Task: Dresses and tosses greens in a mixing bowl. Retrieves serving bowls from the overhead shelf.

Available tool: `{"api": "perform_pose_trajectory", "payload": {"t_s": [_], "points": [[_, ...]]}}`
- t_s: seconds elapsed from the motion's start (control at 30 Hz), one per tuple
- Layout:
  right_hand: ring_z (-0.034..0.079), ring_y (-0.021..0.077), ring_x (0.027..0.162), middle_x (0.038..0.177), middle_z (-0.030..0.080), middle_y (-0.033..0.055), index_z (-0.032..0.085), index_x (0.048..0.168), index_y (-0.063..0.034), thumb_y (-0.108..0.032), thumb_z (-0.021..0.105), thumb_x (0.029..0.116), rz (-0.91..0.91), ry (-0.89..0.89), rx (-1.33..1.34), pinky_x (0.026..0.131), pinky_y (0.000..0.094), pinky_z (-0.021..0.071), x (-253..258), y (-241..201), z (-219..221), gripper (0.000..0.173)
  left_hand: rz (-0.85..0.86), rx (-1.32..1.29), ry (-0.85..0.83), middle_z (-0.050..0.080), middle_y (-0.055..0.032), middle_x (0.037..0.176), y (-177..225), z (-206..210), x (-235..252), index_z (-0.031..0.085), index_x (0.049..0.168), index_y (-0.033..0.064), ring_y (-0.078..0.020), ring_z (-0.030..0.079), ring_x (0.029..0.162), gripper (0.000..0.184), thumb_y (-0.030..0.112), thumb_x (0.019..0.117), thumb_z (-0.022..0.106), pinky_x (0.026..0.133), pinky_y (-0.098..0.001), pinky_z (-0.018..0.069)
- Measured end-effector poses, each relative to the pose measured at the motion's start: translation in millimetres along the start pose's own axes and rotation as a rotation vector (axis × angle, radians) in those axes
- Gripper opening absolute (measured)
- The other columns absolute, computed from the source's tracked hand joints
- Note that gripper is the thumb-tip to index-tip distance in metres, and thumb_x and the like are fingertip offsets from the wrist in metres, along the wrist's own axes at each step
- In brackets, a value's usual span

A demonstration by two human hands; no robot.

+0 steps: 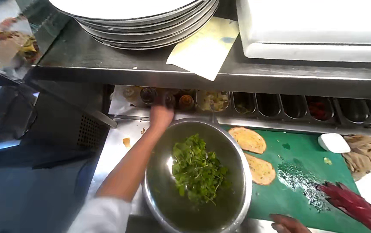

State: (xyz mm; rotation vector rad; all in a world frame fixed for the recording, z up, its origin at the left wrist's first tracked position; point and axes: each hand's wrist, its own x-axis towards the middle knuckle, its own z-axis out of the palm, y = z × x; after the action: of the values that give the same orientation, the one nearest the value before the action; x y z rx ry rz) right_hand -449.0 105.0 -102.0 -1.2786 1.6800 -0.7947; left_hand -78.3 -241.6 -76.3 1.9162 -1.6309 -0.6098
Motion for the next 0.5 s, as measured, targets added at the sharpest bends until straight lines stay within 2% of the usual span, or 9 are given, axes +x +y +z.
{"api": "perform_pose_trajectory", "payload": {"t_s": [0.03,0.07,0.1,0.13,0.2,0.27,0.33,0.4,0.5], "points": [[0.07,0.0192,0.095,0.109,0.07,0.0198,0.066,0.114,0.0094,-0.013,0.06,0.1018,-0.007,0.023,0.002,0.087,0.0374,0.0599,-3,-4,2,0.026,-0.005,-0.065,0.062,0.064,-0.0217,0.13,-11,-13,-13,0.059,0.137,0.0037,-0.036,0.064,0.118,0.044,0.018,0.0959,0.065,0.1,-0.0568,0.0523],[0.07,0.0165,0.094,0.108,0.071,0.0172,0.067,0.113,0.0084,-0.01,0.06,0.1006,-0.012,0.048,0.006,0.086,0.0351,0.0603,-6,-10,4,0.023,-0.019,-0.131,0.135,0.062,-0.0263,0.128,-26,-21,-22,0.056,0.135,-0.0036,-0.0379,0.063,0.116,0.047,0.018,0.0952,0.066,0.1,-0.0557,0.0517],[0.07,0.0138,0.093,0.106,0.072,0.014,0.068,0.112,0.0072,-0.008,0.06,0.0994,-0.013,0.072,0.012,0.085,0.0329,0.0608,-6,-16,6,0.021,-0.046,-0.195,0.197,0.058,-0.0285,0.131,-42,-23,-23,0.048,0.138,-0.0067,-0.0381,0.061,0.118,0.057,0.02,0.0923,0.07,0.1,-0.0538,0.0515],[0.071,0.0125,0.092,0.106,0.072,0.0117,0.068,0.111,0.0058,-0.006,0.061,0.0985,-0.007,0.087,0.016,0.084,0.032,0.0611,-5,-21,9,0.019,-0.063,-0.236,0.224,0.052,-0.0296,0.138,-55,-20,-15,0.04,0.144,-0.0063,-0.038,0.058,0.123,0.073,0.022,0.0877,0.076,0.102,-0.0525,0.0503],[0.071,0.0118,0.092,0.105,0.073,0.0094,0.07,0.11,0.0028,-0.006,0.062,0.0974,0.018,0.075,-0.016,0.084,0.0309,0.0613,-5,-28,16,0.018,-0.029,-0.246,0.211,0.042,-0.0292,0.151,-72,-1,8,0.028,0.154,-0.0048,-0.0368,0.047,0.138,0.102,0.027,0.0774,0.087,0.115,-0.0492,0.0411],[0.071,0.011,0.092,0.106,0.073,0.0087,0.072,0.11,0.0004,-0.009,0.063,0.0973,-0.018,0.028,-0.077,0.083,0.0295,0.0614,0,-32,22,0.018,0.017,-0.232,0.223,0.043,-0.0252,0.153,-75,22,33,0.025,0.156,-0.0039,-0.0319,0.045,0.143,0.112,0.031,0.0728,0.092,0.12,-0.0439,0.0366],[0.071,0.011,0.093,0.107,0.073,0.0089,0.072,0.109,-0.0007,-0.01,0.063,0.0972,-0.056,-0.005,-0.109,0.083,0.029,0.0617,0,-33,27,0.018,0.038,-0.287,0.255,0.044,-0.0239,0.153,-71,37,56,0.026,0.155,-0.0041,-0.0295,0.046,0.142,0.111,0.028,0.0721,0.093,0.119,-0.0407,0.0376],[0.071,0.0115,0.093,0.107,0.073,0.009,0.073,0.109,-0.001,-0.009,0.063,0.097,-0.068,-0.024,-0.126,0.083,0.0291,0.0618,-8,-29,28,0.018,0.053,-0.323,0.304,0.051,-0.0214,0.146,-71,44,66,0.035,0.15,-0.0041,-0.0257,0.051,0.137,0.102,0.024,0.0701,0.092,0.116,-0.0373,0.0416],[0.071,0.0132,0.094,0.108,0.073,0.0113,0.073,0.11,0.0006,-0.006,0.062,0.0962,-0.05,-0.053,-0.136,0.085,0.0311,0.0611,-24,-19,18,0.019,0.062,-0.231,0.309,0.058,-0.0203,0.139,-73,33,53,0.045,0.145,-0.0034,-0.0271,0.057,0.131,0.089,0.028,0.0743,0.089,0.113,-0.0432,0.0438]]}}
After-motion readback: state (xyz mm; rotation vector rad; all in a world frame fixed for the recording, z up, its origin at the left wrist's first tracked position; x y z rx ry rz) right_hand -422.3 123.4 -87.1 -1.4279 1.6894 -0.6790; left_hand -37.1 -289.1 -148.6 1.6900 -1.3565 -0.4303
